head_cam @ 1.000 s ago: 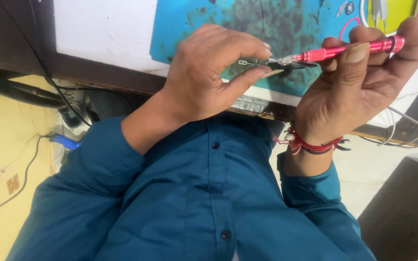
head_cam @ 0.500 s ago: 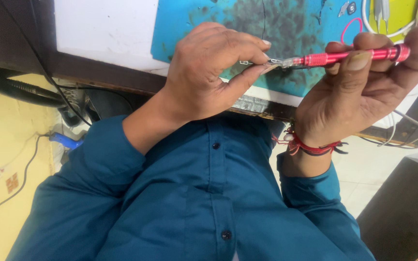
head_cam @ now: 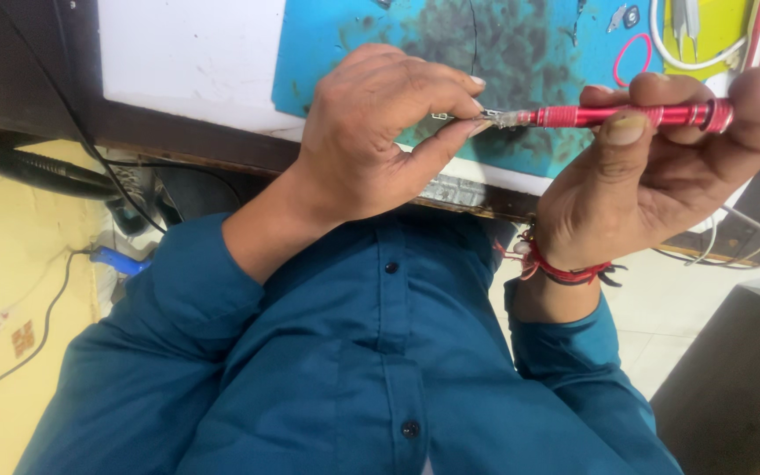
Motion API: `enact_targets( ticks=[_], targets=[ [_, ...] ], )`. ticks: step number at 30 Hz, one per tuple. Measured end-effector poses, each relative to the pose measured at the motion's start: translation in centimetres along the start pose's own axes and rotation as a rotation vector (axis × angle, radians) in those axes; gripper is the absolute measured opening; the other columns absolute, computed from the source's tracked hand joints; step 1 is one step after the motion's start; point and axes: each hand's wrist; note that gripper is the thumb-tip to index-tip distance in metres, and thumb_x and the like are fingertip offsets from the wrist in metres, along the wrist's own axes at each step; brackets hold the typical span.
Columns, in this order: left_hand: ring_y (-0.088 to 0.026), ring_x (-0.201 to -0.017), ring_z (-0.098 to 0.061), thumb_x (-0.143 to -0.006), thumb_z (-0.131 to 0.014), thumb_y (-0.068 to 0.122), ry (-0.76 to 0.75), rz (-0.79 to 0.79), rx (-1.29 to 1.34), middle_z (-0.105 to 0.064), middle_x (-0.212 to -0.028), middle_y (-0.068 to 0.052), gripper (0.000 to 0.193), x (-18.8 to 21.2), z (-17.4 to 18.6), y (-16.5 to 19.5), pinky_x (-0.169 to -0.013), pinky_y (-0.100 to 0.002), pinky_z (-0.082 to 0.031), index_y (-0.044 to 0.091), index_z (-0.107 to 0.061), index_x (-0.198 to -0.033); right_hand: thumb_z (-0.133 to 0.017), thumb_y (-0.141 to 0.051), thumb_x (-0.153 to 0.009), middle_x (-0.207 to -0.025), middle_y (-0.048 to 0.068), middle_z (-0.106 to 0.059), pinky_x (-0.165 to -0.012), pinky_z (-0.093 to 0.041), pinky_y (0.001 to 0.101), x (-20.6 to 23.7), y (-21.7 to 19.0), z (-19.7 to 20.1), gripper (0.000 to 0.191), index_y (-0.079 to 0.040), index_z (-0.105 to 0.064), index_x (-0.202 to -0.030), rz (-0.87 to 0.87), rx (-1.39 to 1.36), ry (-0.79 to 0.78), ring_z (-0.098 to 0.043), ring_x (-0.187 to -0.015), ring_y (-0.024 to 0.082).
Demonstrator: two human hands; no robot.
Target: The person uses tweezers and a precision screwdriver to remove and reattach small components and connectors on a disassembled smartphone. They repeatedly probe and adjust internal parts, then place the device on the workbench.
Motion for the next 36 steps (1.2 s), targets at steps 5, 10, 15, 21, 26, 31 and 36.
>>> enact_targets(
  ticks=[5,10,15,21,26,31,36],
  targets=[
    [-0.018,-0.100,-0.073,-0.100,-0.086,0.007,0.001,-0.008,0.001,-0.074,-0.117,-0.003,0.016,0.0,0.0,-0.1,-0.083,-0.032,-0.050,0.010,-0.071,-0.106,-0.076,-0.002,-0.116,-0.121,0.012,-0.070,-0.089,-0.062,0.0342,0.3,-0.4,-0.2,0.057,-0.020,-0.040,-0.156,0.018,0.016,-0.016,-0.071,-0.096,0.021],
    [-0.019,-0.099,-0.073,-0.099,-0.085,0.006,-0.003,0.010,0.000,-0.075,-0.116,-0.003,0.016,-0.4,0.2,0.1,-0.083,-0.033,-0.050,0.010,-0.071,-0.105,-0.074,-0.003,-0.116,-0.136,0.015,-0.066,-0.093,-0.063,0.0355,0.2,-0.7,-0.5,0.060,-0.022,-0.037,-0.159,0.021,0.036,-0.062,-0.073,-0.104,0.025],
    [-0.018,-0.101,-0.073,-0.100,-0.086,0.009,-0.013,0.022,-0.012,-0.075,-0.118,-0.001,0.024,-1.1,0.4,0.7,-0.087,-0.032,-0.050,0.012,-0.066,-0.114,-0.072,-0.004,-0.115,-0.143,0.017,-0.064,-0.095,-0.063,0.0353,0.0,-1.2,-0.7,0.061,-0.021,-0.034,-0.160,0.033,0.046,-0.061,-0.075,-0.108,0.027],
    [-0.017,-0.099,-0.070,-0.099,-0.088,0.016,-0.072,0.088,0.010,-0.074,-0.116,-0.001,0.054,-1.7,0.7,1.4,-0.088,-0.032,-0.049,0.011,-0.054,-0.141,-0.072,-0.004,-0.113,-0.146,0.020,-0.065,-0.092,-0.065,0.0340,-1.2,-2.1,0.4,0.067,-0.019,-0.031,-0.163,0.110,0.098,-0.001,-0.078,-0.105,0.028],
    [-0.020,-0.095,-0.069,-0.097,-0.087,0.019,-0.107,0.100,-0.048,-0.073,-0.104,-0.002,0.034,-2.4,0.2,1.6,-0.086,-0.036,-0.048,0.012,-0.068,-0.124,-0.069,-0.003,-0.115,-0.145,0.019,-0.062,-0.089,-0.063,0.0327,-1.8,-3.2,1.3,0.061,-0.019,-0.033,-0.162,0.136,0.228,-0.043,-0.075,-0.102,0.027],
    [-0.021,-0.094,-0.067,-0.094,-0.086,0.018,-0.108,0.106,-0.065,-0.072,-0.103,-0.002,0.017,-3.1,-0.3,1.9,-0.085,-0.036,-0.046,0.011,-0.077,-0.107,-0.066,-0.004,-0.117,-0.148,0.018,-0.059,-0.092,-0.064,0.0322,-1.6,-4.4,1.3,0.057,-0.021,-0.034,-0.161,0.118,0.296,-0.132,-0.074,-0.106,0.026],
    [-0.019,-0.088,-0.065,-0.092,-0.087,0.017,-0.116,0.104,-0.076,-0.071,-0.098,-0.001,0.016,-3.4,-0.2,1.9,-0.081,-0.035,-0.044,0.012,-0.079,-0.105,-0.062,-0.002,-0.118,-0.149,0.019,-0.057,-0.095,-0.067,0.0312,-2.0,-4.9,1.1,0.060,-0.023,-0.033,-0.166,0.126,0.297,-0.207,-0.073,-0.109,0.025]
  ],
)
Point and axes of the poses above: each hand's wrist, its own x-axis away from the middle knuckle, its own z-axis out of the back of the hand, y = z × x
